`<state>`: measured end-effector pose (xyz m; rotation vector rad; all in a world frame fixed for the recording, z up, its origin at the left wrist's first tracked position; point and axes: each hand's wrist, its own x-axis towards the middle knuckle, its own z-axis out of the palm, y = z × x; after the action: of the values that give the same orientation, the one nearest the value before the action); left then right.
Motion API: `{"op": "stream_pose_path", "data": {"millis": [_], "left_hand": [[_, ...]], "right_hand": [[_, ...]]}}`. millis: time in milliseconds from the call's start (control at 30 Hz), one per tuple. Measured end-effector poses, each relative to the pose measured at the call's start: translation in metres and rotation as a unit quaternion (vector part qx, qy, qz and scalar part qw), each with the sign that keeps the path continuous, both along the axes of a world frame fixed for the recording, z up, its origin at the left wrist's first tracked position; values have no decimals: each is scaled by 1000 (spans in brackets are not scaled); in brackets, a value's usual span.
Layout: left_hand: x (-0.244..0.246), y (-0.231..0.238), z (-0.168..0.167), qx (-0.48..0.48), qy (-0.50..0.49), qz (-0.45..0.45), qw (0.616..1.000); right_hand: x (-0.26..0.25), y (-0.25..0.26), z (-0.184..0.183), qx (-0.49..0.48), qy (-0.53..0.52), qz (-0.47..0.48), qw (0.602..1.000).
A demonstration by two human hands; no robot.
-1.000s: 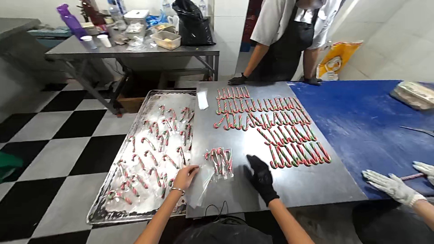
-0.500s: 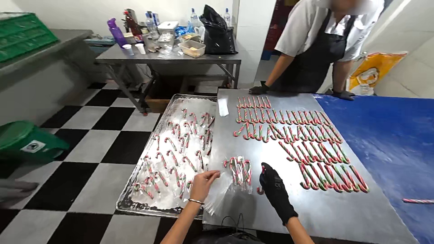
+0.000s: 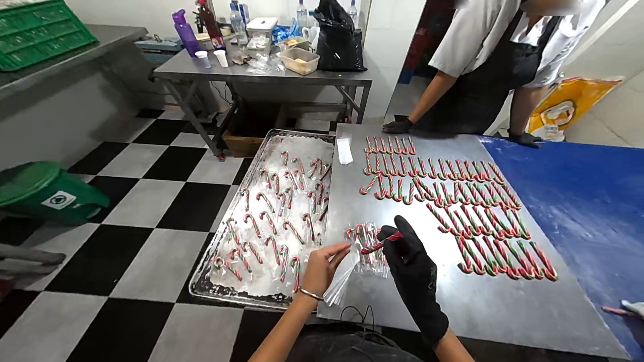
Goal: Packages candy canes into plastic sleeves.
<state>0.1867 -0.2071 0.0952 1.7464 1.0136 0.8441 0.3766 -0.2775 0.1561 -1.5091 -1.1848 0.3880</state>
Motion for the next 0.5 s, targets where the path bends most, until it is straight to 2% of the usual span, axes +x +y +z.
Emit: {"op": "stream_pose_path", "data": {"millis": [167,400,500], "left_hand": [[-4,-3,8,19,-18,15,1000],[-3,-5,2,184,-45,9,982],[-1,-4,13,168,-71,-15,983]], "right_hand": [[-13,-5,10,26,10,-4,1000],[-33,-3,-1,50,2,5,999],[-32,-4,-11,33,-90,31,995]]}}
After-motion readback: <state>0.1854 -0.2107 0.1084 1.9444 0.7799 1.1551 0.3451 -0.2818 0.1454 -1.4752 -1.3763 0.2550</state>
